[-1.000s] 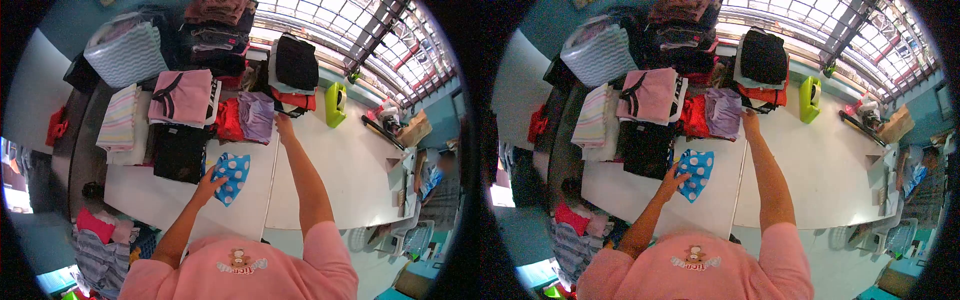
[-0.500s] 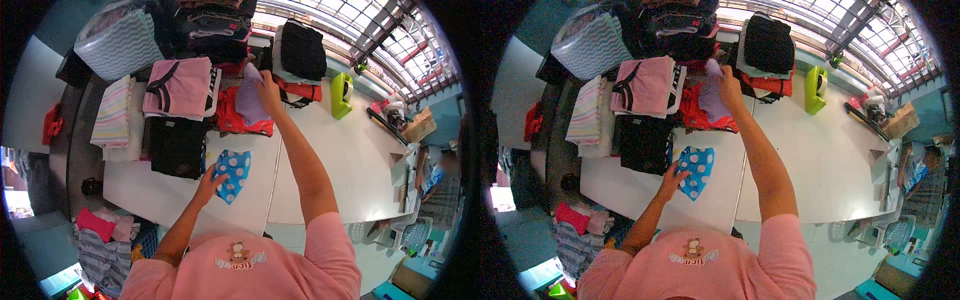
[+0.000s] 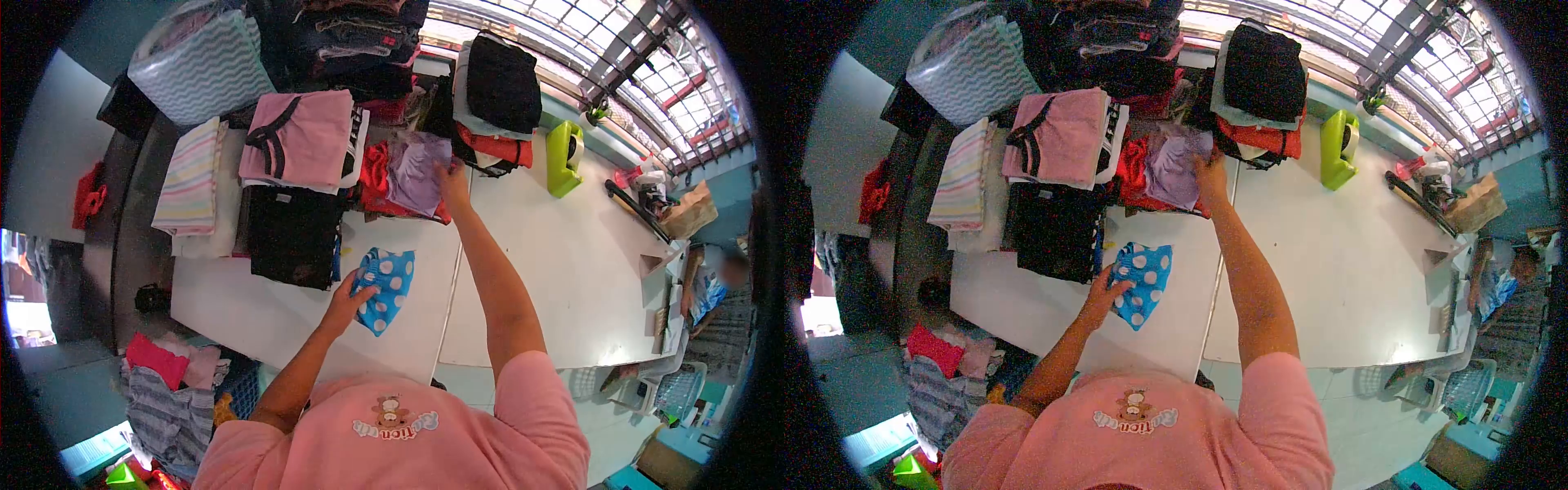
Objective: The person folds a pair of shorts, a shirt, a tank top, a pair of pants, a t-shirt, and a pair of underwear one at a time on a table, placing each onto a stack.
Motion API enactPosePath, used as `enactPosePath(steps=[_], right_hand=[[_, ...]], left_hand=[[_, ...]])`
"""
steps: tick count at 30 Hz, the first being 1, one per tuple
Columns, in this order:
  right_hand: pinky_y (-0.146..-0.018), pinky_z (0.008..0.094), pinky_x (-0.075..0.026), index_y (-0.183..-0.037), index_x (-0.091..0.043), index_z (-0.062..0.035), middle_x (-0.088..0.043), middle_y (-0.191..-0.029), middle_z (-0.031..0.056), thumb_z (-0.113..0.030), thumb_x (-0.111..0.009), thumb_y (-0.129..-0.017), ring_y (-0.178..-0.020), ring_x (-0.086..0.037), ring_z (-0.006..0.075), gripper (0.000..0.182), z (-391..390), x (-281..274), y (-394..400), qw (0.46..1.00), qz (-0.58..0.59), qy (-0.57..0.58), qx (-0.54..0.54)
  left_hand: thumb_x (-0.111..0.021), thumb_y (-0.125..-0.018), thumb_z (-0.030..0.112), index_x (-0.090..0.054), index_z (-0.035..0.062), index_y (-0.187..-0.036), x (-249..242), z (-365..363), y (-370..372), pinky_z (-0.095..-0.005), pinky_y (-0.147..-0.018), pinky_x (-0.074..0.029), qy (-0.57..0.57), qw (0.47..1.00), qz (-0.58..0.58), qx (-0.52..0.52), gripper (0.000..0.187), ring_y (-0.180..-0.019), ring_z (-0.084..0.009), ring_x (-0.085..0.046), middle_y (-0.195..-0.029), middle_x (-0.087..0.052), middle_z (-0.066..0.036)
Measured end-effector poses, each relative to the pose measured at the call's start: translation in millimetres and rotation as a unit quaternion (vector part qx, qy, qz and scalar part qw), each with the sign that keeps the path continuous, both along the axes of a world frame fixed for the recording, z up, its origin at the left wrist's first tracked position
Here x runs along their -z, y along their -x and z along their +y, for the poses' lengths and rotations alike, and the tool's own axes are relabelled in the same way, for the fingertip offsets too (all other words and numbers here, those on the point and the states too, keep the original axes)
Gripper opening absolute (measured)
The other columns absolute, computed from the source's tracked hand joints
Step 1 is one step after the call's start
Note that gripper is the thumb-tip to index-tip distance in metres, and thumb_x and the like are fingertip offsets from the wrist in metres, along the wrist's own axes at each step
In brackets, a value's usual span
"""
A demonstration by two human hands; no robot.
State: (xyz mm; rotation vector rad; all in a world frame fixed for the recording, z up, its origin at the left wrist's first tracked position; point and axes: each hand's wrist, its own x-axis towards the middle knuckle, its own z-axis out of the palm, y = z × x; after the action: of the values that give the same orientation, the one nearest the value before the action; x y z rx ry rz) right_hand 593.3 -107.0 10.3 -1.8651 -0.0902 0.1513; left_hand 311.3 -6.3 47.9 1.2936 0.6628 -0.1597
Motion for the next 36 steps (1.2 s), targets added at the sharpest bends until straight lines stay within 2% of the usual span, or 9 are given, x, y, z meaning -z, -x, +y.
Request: enactPosePath(steps=[13, 15, 16, 18, 24, 32, 34, 35, 36], right_hand=[[-0.081, 0.0382, -0.040, -0.120, -0.035, -0.0031, -0.050, -0.105, 0.0240, -0.021, -0.058, -0.077, -0.095, -0.052, 0.0343, 0.051, -17.2, -5.0, -10.1, 0.994, -0.045, 0.078, -0.064], [-0.082, 0.0386, -0.039, -0.119, -0.037, -0.0040, -0.048, -0.107, 0.0222, -0.023, -0.058, -0.078, -0.099, -0.049, 0.0343, 0.049, -16.8, -12.9, -2.6, 0.963, -0.113, 0.243, -0.011], [-0.082, 0.0386, -0.039, -0.119, -0.037, -0.0040, -0.048, -0.107, 0.0222, -0.023, -0.058, -0.078, -0.099, -0.049, 0.0343, 0.049, -17.6, -14.2, -0.8, 0.964, -0.118, 0.240, -0.011], [-0.083, 0.0437, -0.039, -0.116, -0.039, -0.0052, -0.040, -0.118, 0.0204, -0.036, -0.050, -0.082, -0.107, -0.041, 0.0388, 0.047, -21.5, -15.0, 2.2, 0.975, -0.131, 0.181, 0.011], [-0.081, 0.0384, -0.040, -0.110, -0.045, -0.0027, -0.047, -0.109, 0.0165, -0.018, -0.050, -0.083, -0.099, -0.047, 0.0316, 0.031, -43.5, -2.7, 17.0, 0.983, -0.164, 0.070, 0.034], [-0.074, 0.0320, -0.043, -0.105, -0.049, -0.0018, -0.051, -0.102, 0.0136, -0.007, -0.050, -0.080, -0.081, -0.053, 0.0236, 0.026, -88.5, 19.7, 43.3, 0.977, -0.178, 0.098, 0.068], [-0.075, 0.0320, -0.043, -0.103, -0.050, -0.0018, -0.052, -0.101, 0.0136, -0.005, -0.050, -0.078, -0.082, -0.053, 0.0219, 0.025, -95.6, 20.1, 50.9, 0.995, -0.051, 0.024, 0.078], [-0.075, 0.0320, -0.043, -0.103, -0.050, -0.0018, -0.052, -0.101, 0.0136, -0.005, -0.050, -0.078, -0.082, -0.053, 0.0219, 0.025, -99.1, 24.4, 53.4, 0.995, -0.050, 0.025, 0.080], [-0.067, 0.0296, -0.043, -0.105, -0.050, -0.0033, -0.051, -0.103, 0.0104, -0.006, -0.049, -0.078, -0.081, -0.051, 0.0178, 0.027, -102.6, 32.1, 54.7, 0.995, -0.056, 0.024, 0.079]], left_hand=[[-0.054, -0.084, 0.024, -0.042, 0.0041, -0.119, -4.0, -5.6, -14.0, -0.0244, -0.079, -0.042, 0.009, 1.000, -0.017, 0.014, 0.042, -0.093, -0.0121, -0.050, -0.104, -0.053, -0.005], [-0.053, -0.085, 0.026, -0.042, 0.0043, -0.119, -1.2, -2.9, -21.9, -0.0247, -0.080, -0.041, 0.022, 1.000, -0.018, -0.002, 0.041, -0.094, -0.0121, -0.049, -0.105, -0.052, -0.005], [-0.053, -0.085, 0.027, -0.042, 0.0045, -0.119, 1.3, -1.1, -29.7, -0.0257, -0.082, -0.040, 0.017, 0.999, -0.045, -0.017, 0.042, -0.095, -0.0125, -0.049, -0.105, -0.052, -0.005], [-0.052, -0.085, 0.028, -0.042, 0.0046, -0.119, -2.3, 3.2, -49.8, -0.0267, -0.083, -0.040, 0.010, 0.997, -0.075, -0.034, 0.043, -0.097, -0.0128, -0.048, -0.106, -0.052, -0.005], [-0.055, -0.080, 0.039, -0.044, 0.0067, -0.118, -74.3, 19.7, -154.1, -0.0344, -0.087, -0.038, 0.127, 0.974, -0.170, -0.084, 0.051, -0.100, -0.0173, -0.049, -0.111, -0.050, -0.006], [-0.054, -0.080, 0.041, -0.047, 0.0082, -0.112, -58.8, 9.6, -233.5, -0.0363, -0.087, -0.038, 0.204, 0.962, -0.167, -0.076, 0.046, -0.100, -0.0201, -0.049, -0.109, -0.052, -0.006], [-0.052, -0.081, 0.034, -0.049, 0.0040, -0.109, -12.1, 11.0, -249.6, -0.0358, -0.084, -0.039, 0.049, 0.985, -0.118, -0.113, 0.041, -0.096, -0.0232, -0.051, -0.102, -0.056, -0.010], [-0.050, -0.082, 0.027, -0.052, 0.0003, -0.105, 11.3, 12.1, -251.9, -0.0370, -0.080, -0.041, -0.111, 0.971, -0.194, -0.083, 0.036, -0.093, -0.0292, -0.053, -0.097, -0.057, -0.016], [-0.050, -0.082, 0.027, -0.052, 0.0003, -0.105, 24.0, 11.6, -249.8, -0.0370, -0.080, -0.041, -0.110, 0.971, -0.193, -0.082, 0.036, -0.093, -0.0292, -0.053, -0.097, -0.057, -0.016]])
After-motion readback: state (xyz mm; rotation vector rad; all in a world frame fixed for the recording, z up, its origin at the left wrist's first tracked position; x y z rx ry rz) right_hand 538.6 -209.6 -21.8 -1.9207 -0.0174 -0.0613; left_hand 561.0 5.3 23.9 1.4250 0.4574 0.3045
